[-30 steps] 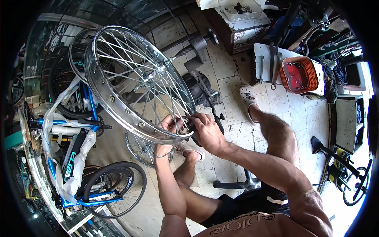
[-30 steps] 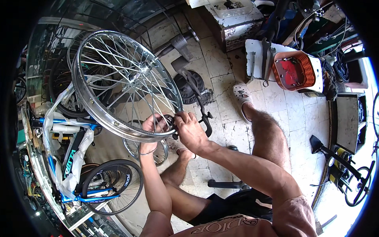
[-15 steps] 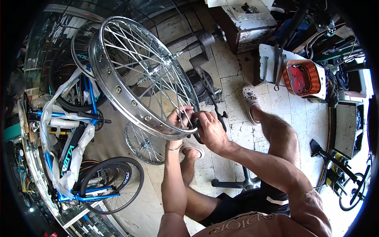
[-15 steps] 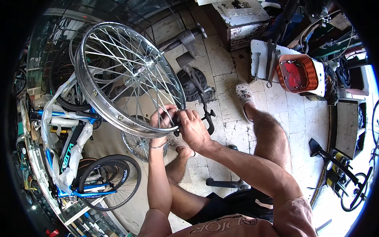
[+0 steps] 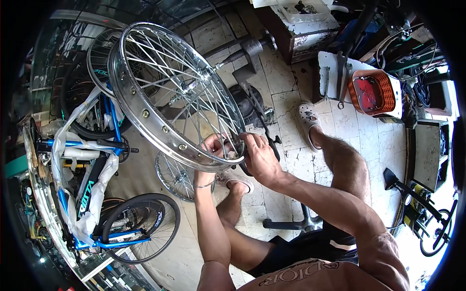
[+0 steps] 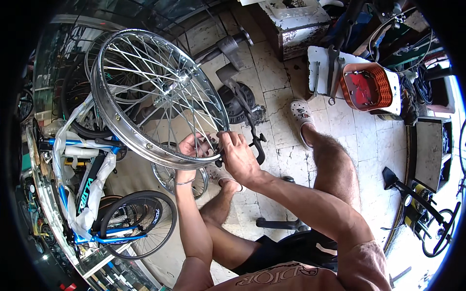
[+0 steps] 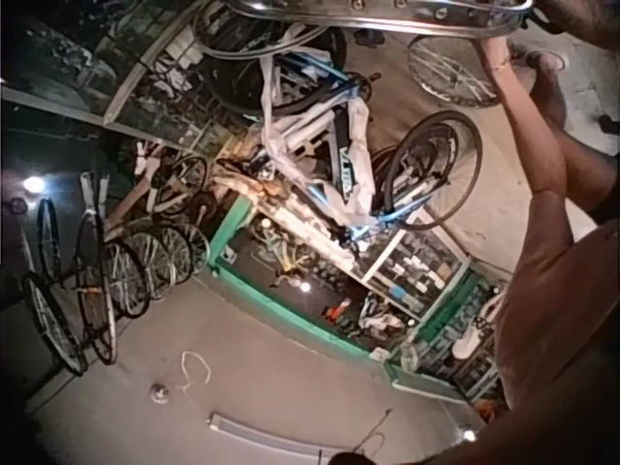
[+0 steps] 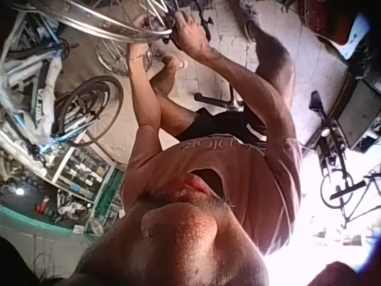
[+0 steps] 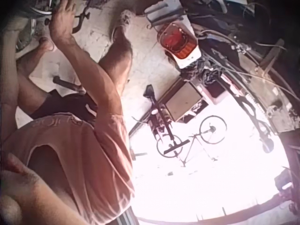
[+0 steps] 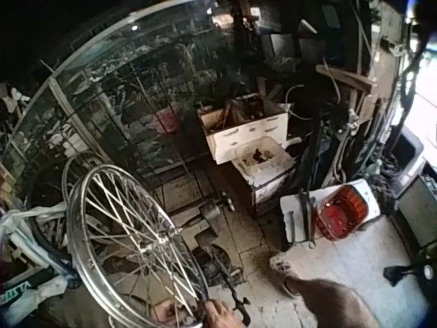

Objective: The person uses a spoke wrench to adjust the tension of the spokes on a bicycle wheel mounted on a truing stand. They rotate the wheel to check for lateral wobbles and tighten or loosen specific nipples to align the rim. The person works methodically around the wheel, making small adjustments to ensure the wheel is straight.

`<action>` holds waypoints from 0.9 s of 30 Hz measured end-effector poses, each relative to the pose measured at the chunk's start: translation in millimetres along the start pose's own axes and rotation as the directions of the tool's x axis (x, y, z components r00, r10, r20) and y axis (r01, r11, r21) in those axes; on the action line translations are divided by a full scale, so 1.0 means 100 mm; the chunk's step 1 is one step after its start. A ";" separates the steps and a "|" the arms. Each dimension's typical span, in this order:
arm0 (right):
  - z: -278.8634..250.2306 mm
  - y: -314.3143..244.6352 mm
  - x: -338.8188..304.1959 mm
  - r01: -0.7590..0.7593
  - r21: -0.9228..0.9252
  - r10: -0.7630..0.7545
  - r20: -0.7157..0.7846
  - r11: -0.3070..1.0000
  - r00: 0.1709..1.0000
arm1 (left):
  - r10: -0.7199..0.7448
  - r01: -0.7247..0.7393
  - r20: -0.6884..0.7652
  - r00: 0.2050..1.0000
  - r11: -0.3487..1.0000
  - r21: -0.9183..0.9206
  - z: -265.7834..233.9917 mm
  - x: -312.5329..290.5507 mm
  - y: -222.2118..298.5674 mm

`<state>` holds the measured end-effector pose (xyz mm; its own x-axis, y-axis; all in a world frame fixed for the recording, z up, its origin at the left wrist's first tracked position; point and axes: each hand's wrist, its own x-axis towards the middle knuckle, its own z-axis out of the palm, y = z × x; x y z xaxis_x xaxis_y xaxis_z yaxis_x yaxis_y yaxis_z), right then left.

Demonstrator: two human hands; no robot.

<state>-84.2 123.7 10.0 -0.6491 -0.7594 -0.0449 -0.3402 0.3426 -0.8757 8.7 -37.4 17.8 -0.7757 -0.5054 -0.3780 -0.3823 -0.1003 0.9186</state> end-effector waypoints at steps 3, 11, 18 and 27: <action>0.03 0.07 0.00 0.001 -0.012 -0.001 -0.004 1.000 1.000 | 0.088 -0.082 -0.090 0.992 0.995 0.061 0.26 0.07 0.01; 0.00 0.06 0.00 0.084 -0.030 -0.084 0.002 0.996 0.996 | -0.119 0.123 0.039 0.992 0.983 -0.135 -0.01 0.00 0.15; 0.02 -0.03 -0.01 0.001 0.040 0.000 -0.047 0.999 0.999 | -0.020 0.017 -0.027 0.999 0.994 -0.111 -0.02 0.00 -0.01; 0.03 0.06 0.00 0.106 -0.024 -0.107 -0.043 0.994 0.993 | -0.143 0.134 -0.017 0.990 0.955 -0.265 0.15 0.03 0.21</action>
<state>-84.0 124.4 3.7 -0.6373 -0.7674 0.0701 -0.4238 0.2731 -0.8636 -9.1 -28.2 34.2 -0.7042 -0.5004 -0.5036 -0.3353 -0.3908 0.8572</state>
